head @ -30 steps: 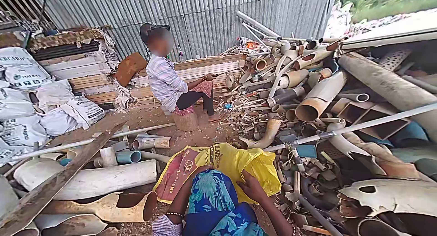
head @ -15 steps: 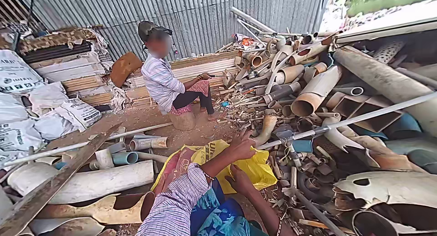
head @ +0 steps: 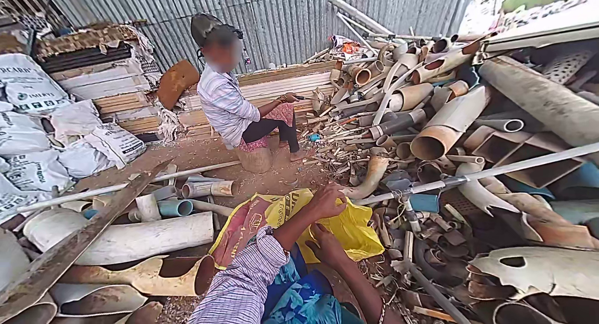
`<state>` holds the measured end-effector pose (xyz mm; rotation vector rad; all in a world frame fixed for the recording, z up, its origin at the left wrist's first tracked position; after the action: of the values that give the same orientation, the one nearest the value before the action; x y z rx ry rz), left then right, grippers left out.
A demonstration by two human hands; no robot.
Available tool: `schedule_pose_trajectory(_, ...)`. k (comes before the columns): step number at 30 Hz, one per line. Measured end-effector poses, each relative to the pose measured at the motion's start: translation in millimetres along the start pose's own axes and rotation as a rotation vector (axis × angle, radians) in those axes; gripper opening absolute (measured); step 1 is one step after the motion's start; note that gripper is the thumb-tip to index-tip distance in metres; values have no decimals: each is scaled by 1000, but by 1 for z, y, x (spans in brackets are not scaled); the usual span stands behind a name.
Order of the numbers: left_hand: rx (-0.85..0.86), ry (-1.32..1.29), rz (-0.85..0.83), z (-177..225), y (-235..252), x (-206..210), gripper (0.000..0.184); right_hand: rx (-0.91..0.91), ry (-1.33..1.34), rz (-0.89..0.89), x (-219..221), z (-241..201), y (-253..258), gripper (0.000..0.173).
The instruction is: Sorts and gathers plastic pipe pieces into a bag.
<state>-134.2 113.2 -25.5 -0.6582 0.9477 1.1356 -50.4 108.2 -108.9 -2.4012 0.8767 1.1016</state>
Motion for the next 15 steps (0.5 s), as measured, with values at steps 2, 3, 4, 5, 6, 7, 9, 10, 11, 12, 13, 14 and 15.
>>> schedule_pose_trajectory(2,81,-257,205,0,-7,-27,29,-13,-1,-4,-1,-2,1,65)
schedule_pose_trajectory(3,105,-383,339,-6,-14,-46,27,-17,2,-9,-2,-3,2,66)
schedule_pose_trajectory(4,120,-498,475,-17,-22,-64,27,-19,6,-17,-2,-5,2,66)
schedule_pose_trajectory(5,119,-611,604,-31,-32,-80,27,-20,8,-26,1,-7,1,66)
schedule_pose_trajectory(6,93,-717,718,-47,-42,-93,28,-25,14,-29,3,-8,0,66)
schedule_pose_trajectory(7,65,-827,821,-63,-50,-102,29,-35,15,-21,4,-9,-1,66)
schedule_pose_trajectory(9,-3,-989,991,-91,-58,-112,31,-51,8,-9,5,-10,-3,64)
schedule_pose_trajectory(10,-37,-1006,1004,-95,-58,-112,32,-55,4,-4,4,-11,-2,64)
schedule_pose_trajectory(11,-46,-967,946,-91,-54,-110,32,-58,2,0,3,-13,0,64)
schedule_pose_trajectory(12,-20,-886,812,-79,-49,-105,31,-61,1,5,3,-15,1,64)
schedule_pose_trajectory(13,28,-775,623,-59,-42,-94,28,-60,2,5,4,-16,2,63)
schedule_pose_trajectory(14,76,-637,394,-36,-33,-76,26,-57,2,1,5,-16,3,64)
schedule_pose_trajectory(15,112,-465,177,-17,-27,-55,24,-51,-2,-2,4,-17,4,63)
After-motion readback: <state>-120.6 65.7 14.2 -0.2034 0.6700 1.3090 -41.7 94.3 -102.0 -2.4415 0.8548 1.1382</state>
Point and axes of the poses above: each hand's wrist, its own y-axis towards the middle knuckle, its own x-axis out of the palm, z = x × y, the point moved 10 cm from there along y, towards the middle knuckle, and after that the axes turned 5 degrees about -y, right-handed, at the moved point
